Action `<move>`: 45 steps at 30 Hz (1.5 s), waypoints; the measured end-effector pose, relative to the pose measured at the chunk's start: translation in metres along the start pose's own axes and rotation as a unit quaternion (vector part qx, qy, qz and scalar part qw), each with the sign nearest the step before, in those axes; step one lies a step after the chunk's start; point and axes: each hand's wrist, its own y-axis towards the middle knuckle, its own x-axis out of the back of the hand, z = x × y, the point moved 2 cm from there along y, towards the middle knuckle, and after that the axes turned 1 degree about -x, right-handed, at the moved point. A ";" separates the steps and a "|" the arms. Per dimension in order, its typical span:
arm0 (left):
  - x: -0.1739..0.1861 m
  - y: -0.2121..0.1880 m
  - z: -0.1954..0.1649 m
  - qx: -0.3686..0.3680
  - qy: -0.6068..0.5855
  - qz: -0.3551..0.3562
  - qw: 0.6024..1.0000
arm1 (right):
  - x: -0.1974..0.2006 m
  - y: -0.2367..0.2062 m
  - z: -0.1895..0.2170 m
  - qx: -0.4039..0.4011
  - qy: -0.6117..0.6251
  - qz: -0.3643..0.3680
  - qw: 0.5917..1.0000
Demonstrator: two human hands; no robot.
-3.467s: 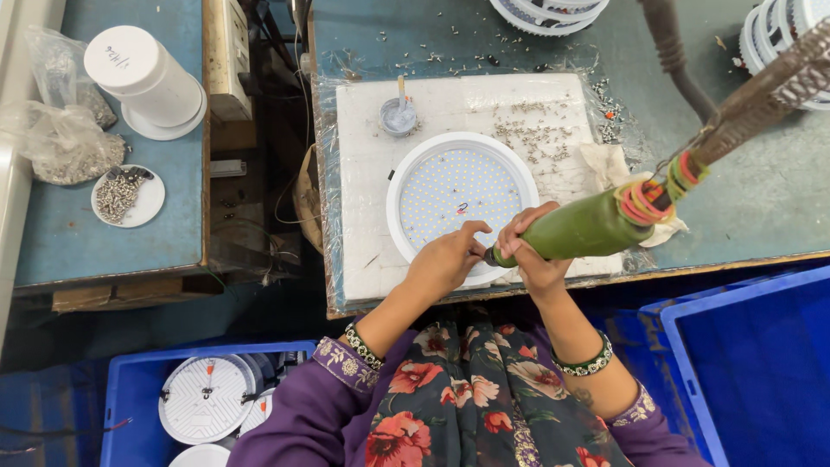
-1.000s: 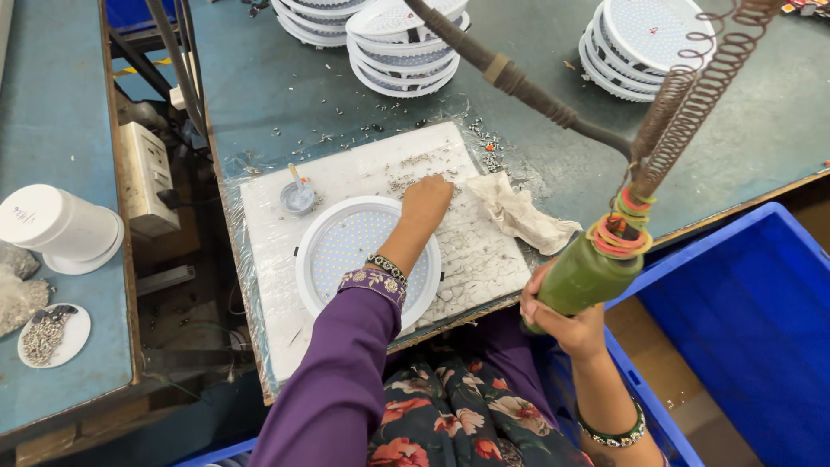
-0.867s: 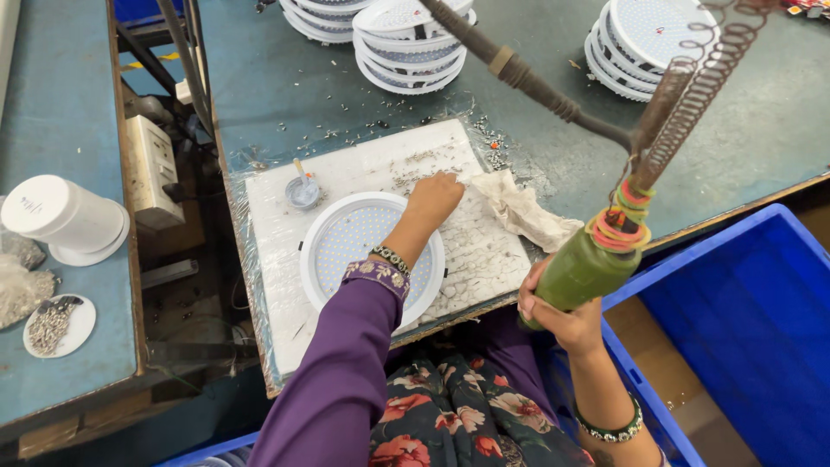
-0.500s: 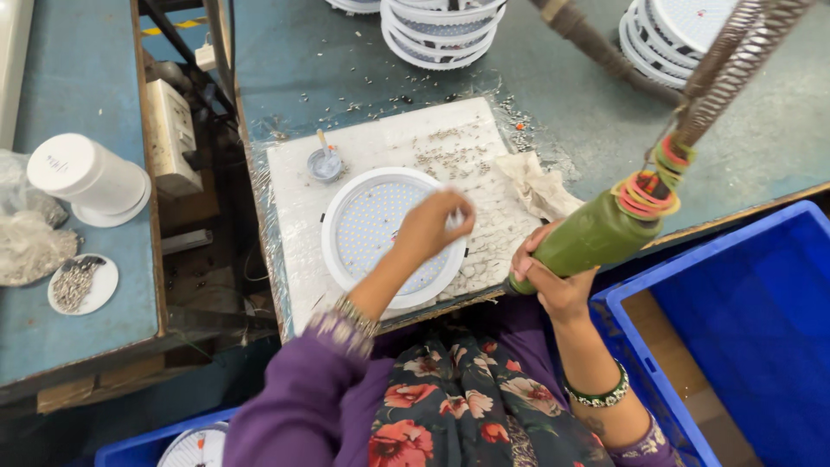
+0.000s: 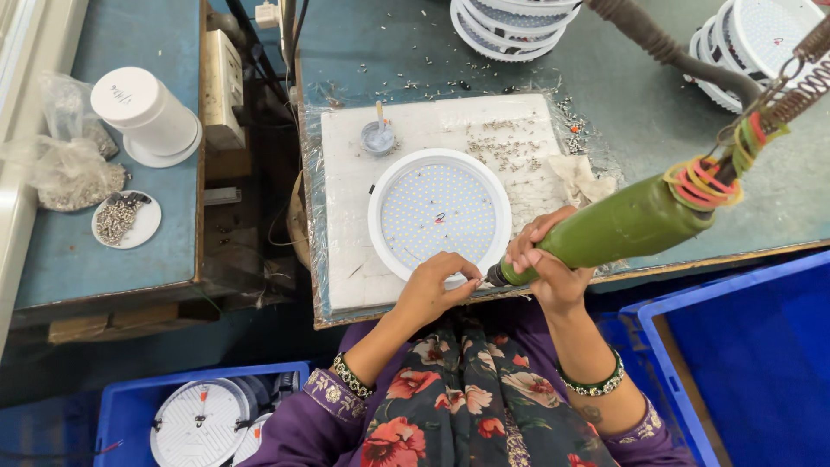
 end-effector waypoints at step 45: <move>0.012 0.012 0.031 -0.126 0.278 0.025 0.952 | 0.007 -0.005 -0.077 0.005 -0.008 0.007 1.000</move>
